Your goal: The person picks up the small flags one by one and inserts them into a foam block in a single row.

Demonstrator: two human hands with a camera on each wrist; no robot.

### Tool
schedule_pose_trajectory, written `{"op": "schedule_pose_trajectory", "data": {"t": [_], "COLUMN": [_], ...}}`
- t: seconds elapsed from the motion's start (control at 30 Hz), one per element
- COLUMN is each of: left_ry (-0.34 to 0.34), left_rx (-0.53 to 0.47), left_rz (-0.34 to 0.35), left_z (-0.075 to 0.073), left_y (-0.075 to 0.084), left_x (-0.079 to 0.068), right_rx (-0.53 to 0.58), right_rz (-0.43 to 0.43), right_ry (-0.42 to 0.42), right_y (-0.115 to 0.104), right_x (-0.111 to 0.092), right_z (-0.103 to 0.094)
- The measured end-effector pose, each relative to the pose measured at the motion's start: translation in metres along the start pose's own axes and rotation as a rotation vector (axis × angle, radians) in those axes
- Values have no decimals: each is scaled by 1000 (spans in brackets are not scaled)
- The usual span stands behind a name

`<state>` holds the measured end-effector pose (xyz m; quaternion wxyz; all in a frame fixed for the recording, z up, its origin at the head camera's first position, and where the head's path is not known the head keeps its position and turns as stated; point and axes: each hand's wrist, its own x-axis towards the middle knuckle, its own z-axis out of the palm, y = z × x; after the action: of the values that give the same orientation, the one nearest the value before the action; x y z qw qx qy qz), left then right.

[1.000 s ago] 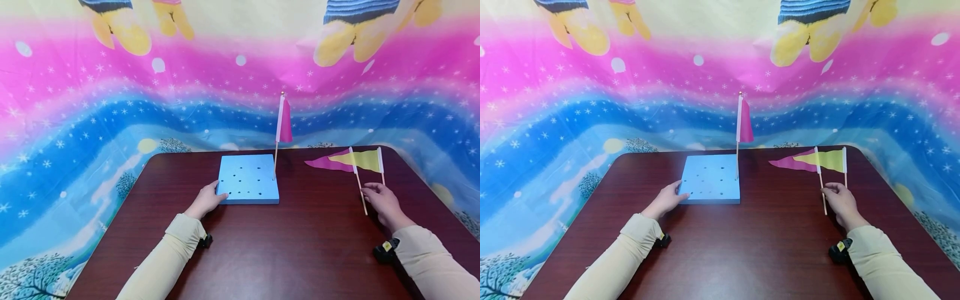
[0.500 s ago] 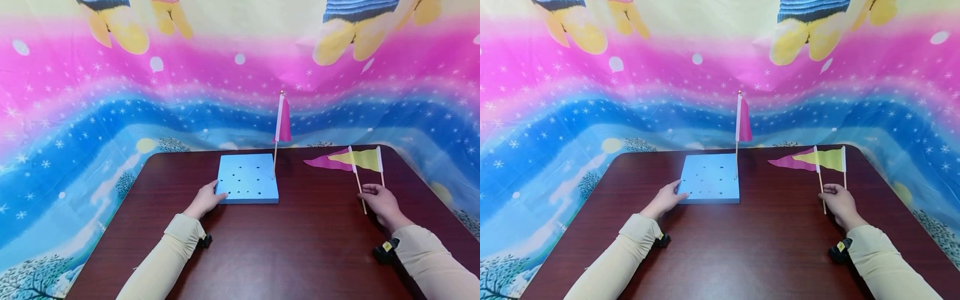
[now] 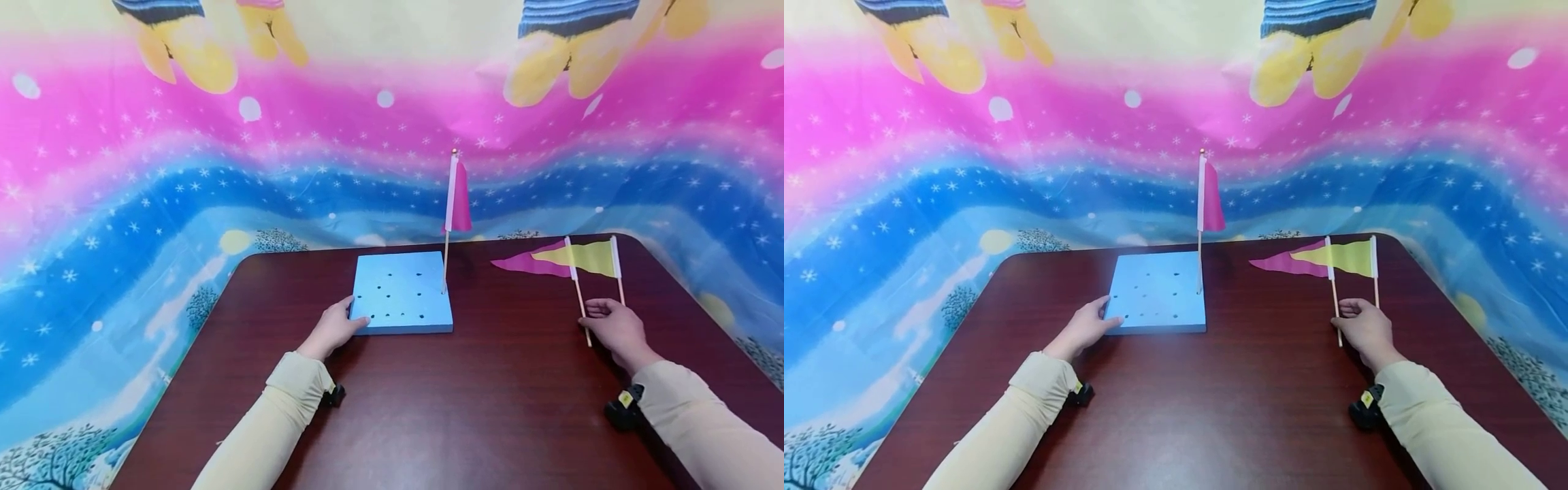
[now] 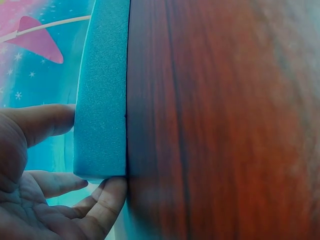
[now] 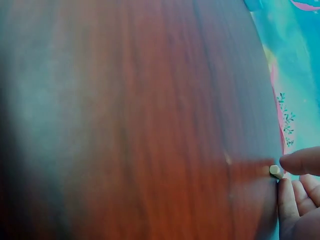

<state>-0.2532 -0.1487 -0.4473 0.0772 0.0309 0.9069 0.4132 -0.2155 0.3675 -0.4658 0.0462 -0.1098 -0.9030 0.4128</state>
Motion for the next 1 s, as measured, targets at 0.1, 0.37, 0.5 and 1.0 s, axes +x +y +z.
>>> {"op": "schedule_pose_trajectory", "data": {"t": [0.1,0.37,0.5,1.0], "left_ry": [2,4,-1,3], "left_rx": [4,-9,-13,-11], "left_rz": [0,1,-1,-8], "left_z": [0,-2,-1,1], "left_y": [-1,-1,-1,-2], "left_x": [0,0,1,-1], "right_rx": [-36,-100,-129,-225], "right_rz": [-11,-20,-12,9], "right_ry": [17,23,18,-114], "right_y": [-2,-5,-7,-16], "right_x": [1,8,11,19], "right_z": [2,1,-3,-16]}}
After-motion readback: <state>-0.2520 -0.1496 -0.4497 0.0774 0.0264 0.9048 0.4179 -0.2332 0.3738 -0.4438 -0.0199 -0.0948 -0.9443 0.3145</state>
